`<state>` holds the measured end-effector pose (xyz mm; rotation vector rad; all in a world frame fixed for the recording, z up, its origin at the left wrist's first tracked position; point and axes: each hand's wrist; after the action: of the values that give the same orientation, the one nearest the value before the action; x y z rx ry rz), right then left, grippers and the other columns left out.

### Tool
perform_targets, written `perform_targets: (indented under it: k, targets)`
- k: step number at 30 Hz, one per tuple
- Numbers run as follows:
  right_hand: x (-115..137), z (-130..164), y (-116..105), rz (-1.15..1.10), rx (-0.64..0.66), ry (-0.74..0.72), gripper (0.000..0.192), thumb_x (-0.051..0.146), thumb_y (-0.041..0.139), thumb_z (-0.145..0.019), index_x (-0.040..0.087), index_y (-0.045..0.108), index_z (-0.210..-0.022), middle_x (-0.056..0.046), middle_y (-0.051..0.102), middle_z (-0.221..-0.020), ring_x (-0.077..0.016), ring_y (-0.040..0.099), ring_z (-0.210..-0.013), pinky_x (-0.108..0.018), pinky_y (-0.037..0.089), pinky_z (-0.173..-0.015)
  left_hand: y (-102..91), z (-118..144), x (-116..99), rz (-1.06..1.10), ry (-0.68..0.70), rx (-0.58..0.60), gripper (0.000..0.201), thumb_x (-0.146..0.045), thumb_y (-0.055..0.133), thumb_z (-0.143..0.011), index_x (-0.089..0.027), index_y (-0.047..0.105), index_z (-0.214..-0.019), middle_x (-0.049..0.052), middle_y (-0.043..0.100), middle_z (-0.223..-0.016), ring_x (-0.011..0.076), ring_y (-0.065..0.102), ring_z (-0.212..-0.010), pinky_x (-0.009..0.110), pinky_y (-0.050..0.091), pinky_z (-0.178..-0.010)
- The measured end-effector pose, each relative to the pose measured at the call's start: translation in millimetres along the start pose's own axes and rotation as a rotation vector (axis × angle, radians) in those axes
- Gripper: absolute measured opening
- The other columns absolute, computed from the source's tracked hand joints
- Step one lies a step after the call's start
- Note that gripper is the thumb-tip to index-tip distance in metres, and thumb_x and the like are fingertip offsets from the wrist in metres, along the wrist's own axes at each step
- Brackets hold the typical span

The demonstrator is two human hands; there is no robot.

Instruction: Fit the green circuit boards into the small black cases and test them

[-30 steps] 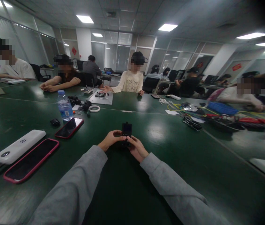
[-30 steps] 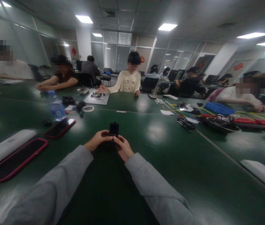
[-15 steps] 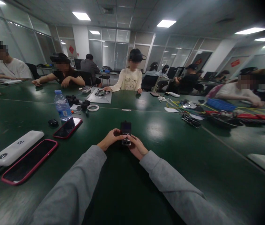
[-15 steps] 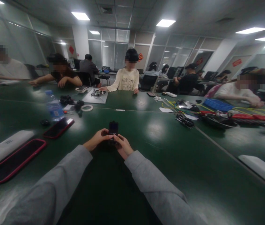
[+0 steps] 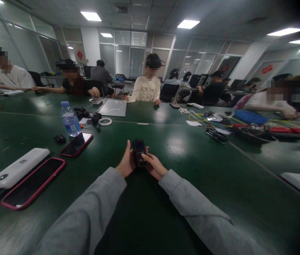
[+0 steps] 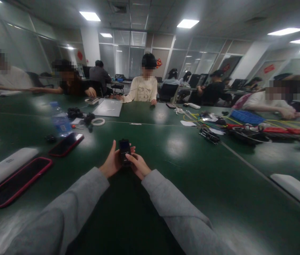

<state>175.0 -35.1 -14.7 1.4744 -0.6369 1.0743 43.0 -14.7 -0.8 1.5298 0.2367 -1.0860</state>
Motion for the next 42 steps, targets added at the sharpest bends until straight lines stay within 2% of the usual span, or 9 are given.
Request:
perform_targets:
  k: [8,11,13,16,19,21,29,42]
  targets:
    - [-8,-1,6,0.079,-0.084,-0.067,0.040,0.039,0.072,-0.067,0.016,0.059,-0.098,-0.005,0.061,-0.099,-0.0150,0.058,-0.092,-0.029,0.044,-0.086,-6.9,-7,1,0.045,-0.050,-0.052,0.070,-0.074,0.041,-0.072,-0.017,0.061,-0.106,0.010,0.066,-0.103,0.0250,0.058,-0.102,0.039,0.044,-0.087]
    - [-16,-2,6,0.174,-0.184,-0.148,0.044,0.042,0.069,-0.070,0.018,0.055,-0.104,-0.006,0.058,-0.107,-0.0156,0.054,-0.101,-0.030,0.041,-0.092,-8.0,-6,0,0.097,-0.067,-0.053,0.067,-0.073,0.044,-0.071,-0.016,0.062,-0.103,0.011,0.066,-0.100,0.0256,0.059,-0.101,0.038,0.044,-0.087]
    - [-20,-1,7,0.284,-0.247,-0.217,0.050,0.043,0.068,-0.071,0.020,0.049,-0.111,-0.006,0.056,-0.111,-0.0161,0.053,-0.103,-0.031,0.041,-0.093,-9.1,-7,1,0.118,-0.068,-0.051,0.067,-0.072,0.046,-0.071,-0.015,0.062,-0.101,0.011,0.066,-0.100,0.0258,0.059,-0.101,0.038,0.044,-0.087]
    - [-20,5,10,0.529,-0.252,-0.373,0.057,0.042,0.066,-0.073,0.022,0.042,-0.122,-0.007,0.052,-0.115,-0.0179,0.051,-0.106,-0.034,0.039,-0.096,-11.4,-9,3,0.130,-0.062,-0.073,0.068,-0.072,0.047,-0.070,-0.015,0.061,-0.102,0.011,0.066,-0.099,0.0256,0.059,-0.099,0.037,0.044,-0.088]
    - [-15,11,13,0.768,-0.275,-0.556,0.054,0.039,0.062,-0.078,0.024,0.041,-0.125,-0.008,0.046,-0.120,-0.0200,0.044,-0.114,-0.038,0.034,-0.102,-13.0,-11,4,0.125,-0.031,-0.090,0.067,-0.071,0.048,-0.071,-0.015,0.060,-0.105,0.011,0.066,-0.099,0.0250,0.059,-0.098,0.036,0.044,-0.088]
    - [-11,14,13,0.870,-0.282,-0.621,0.052,0.038,0.060,-0.080,0.024,0.042,-0.126,-0.009,0.045,-0.121,-0.0213,0.043,-0.114,-0.040,0.034,-0.102,-12.8,-11,4,0.123,-0.027,-0.085,0.066,-0.071,0.047,-0.071,-0.016,0.059,-0.106,0.011,0.066,-0.099,0.0248,0.060,-0.097,0.036,0.044,-0.088]
    - [-9,18,16,1.104,-0.258,-0.686,0.032,0.033,0.050,-0.087,0.024,0.051,-0.117,-0.008,0.049,-0.112,-0.0198,0.049,-0.108,-0.038,0.041,-0.096,-8.0,-9,1,0.160,-0.056,-0.124,0.065,-0.069,0.046,-0.074,-0.013,0.060,-0.103,0.013,0.065,-0.097,0.0233,0.061,-0.094,0.034,0.046,-0.086]
    - [-6,17,14,1.305,-0.240,-0.705,0.035,0.031,0.048,-0.088,0.023,0.051,-0.122,-0.007,0.051,-0.111,-0.0183,0.053,-0.107,-0.033,0.048,-0.090,-12.0,-10,2,0.206,-0.068,-0.088,0.064,-0.067,0.046,-0.075,-0.010,0.061,-0.101,0.014,0.065,-0.097,0.0233,0.060,-0.096,0.034,0.045,-0.087]
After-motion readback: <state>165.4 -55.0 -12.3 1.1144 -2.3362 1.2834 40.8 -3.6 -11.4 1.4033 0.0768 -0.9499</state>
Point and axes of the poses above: each hand's wrist, its own z-axis away from the middle knuckle, its own y-axis out of the palm, x = y × z
